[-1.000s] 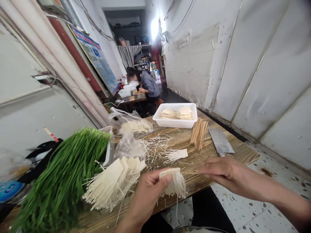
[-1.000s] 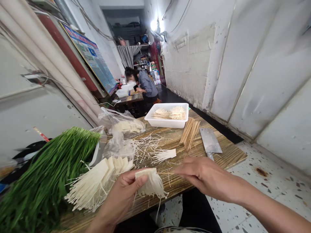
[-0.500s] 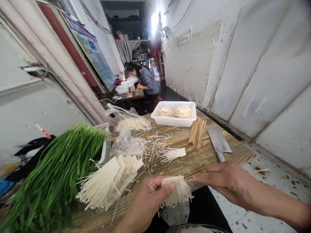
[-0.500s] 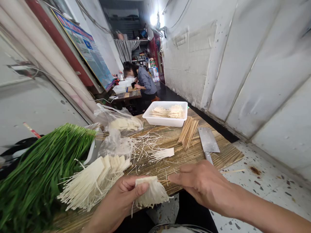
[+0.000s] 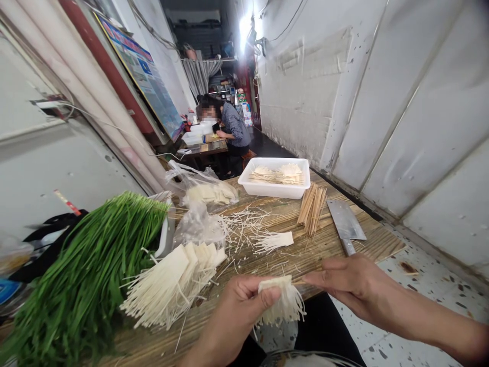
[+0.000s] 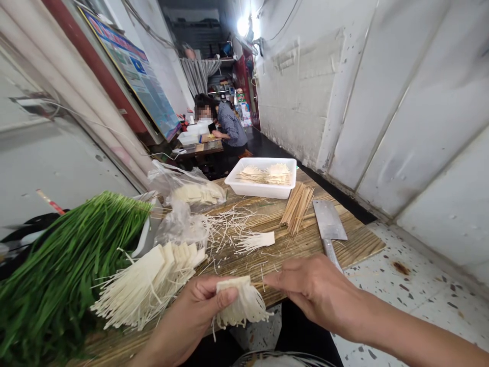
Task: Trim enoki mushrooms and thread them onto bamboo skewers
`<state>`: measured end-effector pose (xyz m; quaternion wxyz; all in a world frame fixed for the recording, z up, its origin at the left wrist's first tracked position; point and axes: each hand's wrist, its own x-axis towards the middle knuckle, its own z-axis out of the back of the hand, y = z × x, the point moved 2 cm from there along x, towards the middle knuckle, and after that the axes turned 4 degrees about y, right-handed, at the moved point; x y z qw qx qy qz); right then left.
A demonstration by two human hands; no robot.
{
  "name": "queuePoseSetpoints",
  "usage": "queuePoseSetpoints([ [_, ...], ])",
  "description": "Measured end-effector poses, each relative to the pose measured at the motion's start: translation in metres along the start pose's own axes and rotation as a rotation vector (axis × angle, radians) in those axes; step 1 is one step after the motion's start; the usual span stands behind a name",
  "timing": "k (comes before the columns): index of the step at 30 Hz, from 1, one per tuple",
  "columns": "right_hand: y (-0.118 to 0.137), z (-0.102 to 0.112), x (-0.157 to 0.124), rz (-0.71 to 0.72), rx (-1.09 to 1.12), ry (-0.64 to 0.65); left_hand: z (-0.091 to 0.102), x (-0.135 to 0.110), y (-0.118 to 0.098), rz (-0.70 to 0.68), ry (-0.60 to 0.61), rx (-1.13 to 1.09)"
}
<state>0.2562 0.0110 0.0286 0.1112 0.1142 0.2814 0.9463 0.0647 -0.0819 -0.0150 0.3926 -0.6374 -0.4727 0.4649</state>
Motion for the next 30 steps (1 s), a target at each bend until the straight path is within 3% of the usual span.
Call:
queuePoseSetpoints([
  [26,0.003,-0.012,0.016,0.018,0.081,-0.05,-0.001,-0.001,0.005,-0.042,0.023,-0.014],
  [30,-0.001,-0.009,0.016,0.028,0.175,-0.066,-0.001,0.0,0.0,-0.081,-0.093,0.098],
])
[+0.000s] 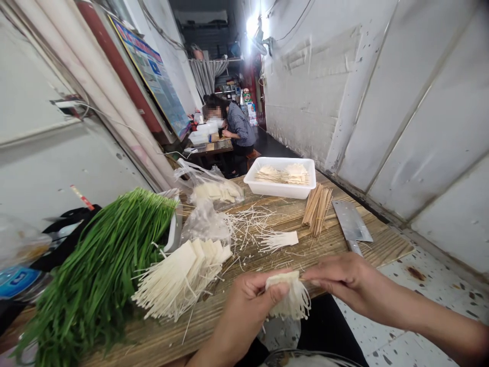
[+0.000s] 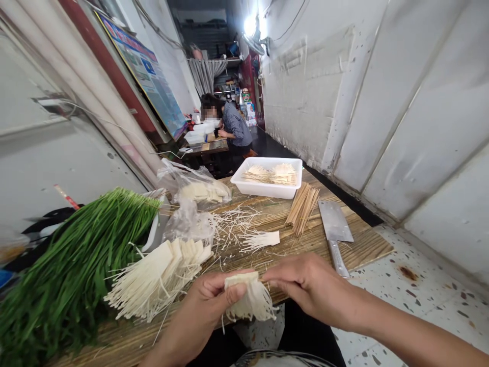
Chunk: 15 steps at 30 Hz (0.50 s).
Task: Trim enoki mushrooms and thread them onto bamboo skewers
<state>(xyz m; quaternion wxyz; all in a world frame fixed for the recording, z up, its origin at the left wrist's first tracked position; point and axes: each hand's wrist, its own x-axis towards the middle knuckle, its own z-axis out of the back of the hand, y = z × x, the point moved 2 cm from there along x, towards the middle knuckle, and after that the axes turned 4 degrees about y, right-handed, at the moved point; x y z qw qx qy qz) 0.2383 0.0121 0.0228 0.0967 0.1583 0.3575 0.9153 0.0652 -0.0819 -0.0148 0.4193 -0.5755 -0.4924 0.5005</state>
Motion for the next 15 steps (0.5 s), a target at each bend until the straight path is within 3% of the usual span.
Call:
queuePoseSetpoints([
  [3,0.003,0.004,-0.002,-0.003,0.017,-0.005,0.004,-0.003,-0.005,-0.042,-0.126,0.095],
  [9,0.011,0.009,-0.008,0.0,0.019,-0.035,0.007,-0.018,-0.009,-0.155,-0.128,0.242],
  [15,0.014,0.007,-0.007,-0.038,0.057,-0.009,0.005,-0.021,-0.003,-0.19,-0.266,0.167],
])
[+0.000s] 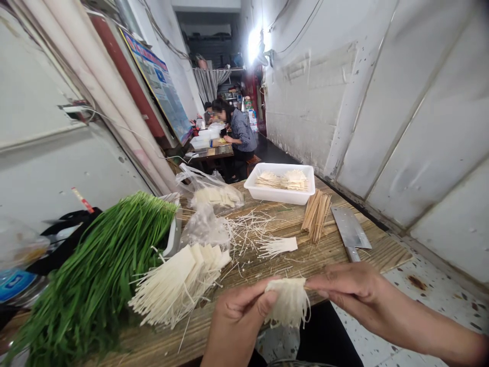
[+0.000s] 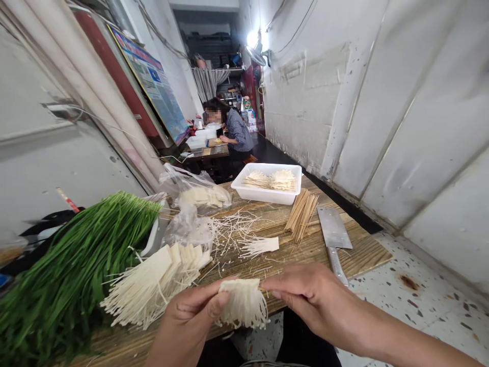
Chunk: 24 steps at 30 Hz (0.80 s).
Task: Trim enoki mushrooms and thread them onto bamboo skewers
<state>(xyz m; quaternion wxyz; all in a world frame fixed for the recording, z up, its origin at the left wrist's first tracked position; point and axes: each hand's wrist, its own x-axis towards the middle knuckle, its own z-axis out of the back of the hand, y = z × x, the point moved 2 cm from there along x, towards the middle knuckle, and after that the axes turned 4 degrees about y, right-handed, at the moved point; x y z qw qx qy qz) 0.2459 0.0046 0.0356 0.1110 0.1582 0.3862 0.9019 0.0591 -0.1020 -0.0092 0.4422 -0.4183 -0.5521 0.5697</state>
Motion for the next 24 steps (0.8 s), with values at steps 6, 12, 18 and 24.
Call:
queuePoseSetpoints([
  [6,-0.002,0.0,-0.003,-0.012,-0.007,0.029,-0.005,0.001,0.005,0.0,-0.087,-0.073],
  [12,-0.006,0.0,-0.002,0.02,0.018,0.054,-0.01,0.001,0.0,0.002,-0.034,-0.125],
  [18,-0.008,0.001,0.0,0.037,0.073,0.069,-0.009,0.001,-0.001,0.025,0.004,-0.108],
  [24,-0.012,0.001,0.001,0.062,0.087,0.065,-0.011,0.001,0.001,0.037,0.046,-0.147],
])
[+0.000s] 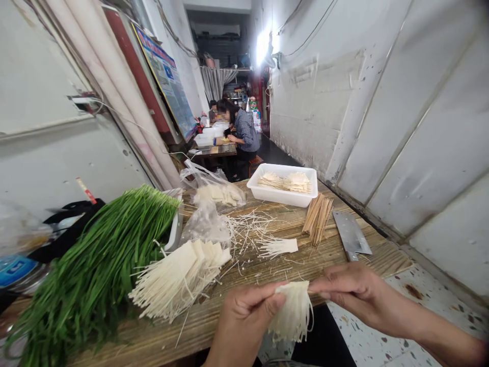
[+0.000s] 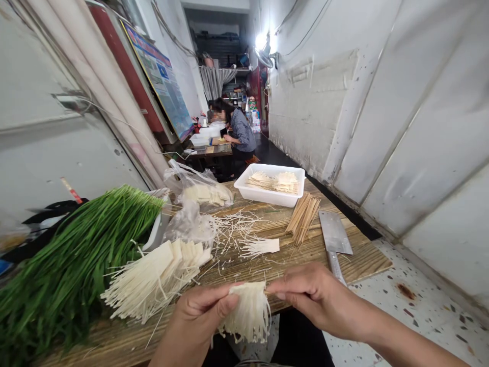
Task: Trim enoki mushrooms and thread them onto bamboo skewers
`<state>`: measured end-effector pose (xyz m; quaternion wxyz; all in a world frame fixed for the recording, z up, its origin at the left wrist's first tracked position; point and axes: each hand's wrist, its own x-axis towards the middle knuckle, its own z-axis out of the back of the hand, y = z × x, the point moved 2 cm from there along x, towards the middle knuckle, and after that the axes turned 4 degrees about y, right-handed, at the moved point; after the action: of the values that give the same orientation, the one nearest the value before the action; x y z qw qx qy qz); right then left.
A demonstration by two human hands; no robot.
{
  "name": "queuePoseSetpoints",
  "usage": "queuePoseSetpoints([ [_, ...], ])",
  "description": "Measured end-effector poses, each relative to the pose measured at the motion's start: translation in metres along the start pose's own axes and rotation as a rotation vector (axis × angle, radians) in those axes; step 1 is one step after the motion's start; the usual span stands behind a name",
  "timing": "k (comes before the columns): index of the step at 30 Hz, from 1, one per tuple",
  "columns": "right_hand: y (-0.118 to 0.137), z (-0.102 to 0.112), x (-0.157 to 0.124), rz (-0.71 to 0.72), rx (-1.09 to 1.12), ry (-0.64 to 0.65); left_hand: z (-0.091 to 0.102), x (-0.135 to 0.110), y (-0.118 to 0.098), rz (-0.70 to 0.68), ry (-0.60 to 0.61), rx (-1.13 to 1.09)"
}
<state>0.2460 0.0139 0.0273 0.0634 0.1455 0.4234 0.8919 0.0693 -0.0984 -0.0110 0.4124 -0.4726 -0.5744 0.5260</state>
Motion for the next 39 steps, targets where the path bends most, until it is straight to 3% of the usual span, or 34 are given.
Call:
queuePoseSetpoints([
  [16,0.0,-0.011,0.001,-0.008,-0.069,-0.06,0.001,-0.001,0.001,-0.056,-0.005,0.195],
  [23,-0.01,-0.025,-0.013,0.235,-0.444,-0.3,0.007,0.008,0.0,-0.43,-0.03,0.358],
  [28,-0.019,-0.043,-0.019,0.29,-0.646,-0.331,0.017,0.009,0.007,-0.746,-0.101,0.532],
  [31,-0.016,-0.049,-0.024,0.316,-0.754,-0.292,0.025,0.007,0.009,-0.844,-0.11,0.651],
  [36,-0.011,-0.053,-0.027,0.387,-0.865,-0.275,0.033,0.003,0.008,-0.963,-0.023,0.769],
  [39,-0.012,-0.054,-0.026,0.376,-0.893,-0.269,0.033,0.003,0.007,-0.946,0.056,0.762],
])
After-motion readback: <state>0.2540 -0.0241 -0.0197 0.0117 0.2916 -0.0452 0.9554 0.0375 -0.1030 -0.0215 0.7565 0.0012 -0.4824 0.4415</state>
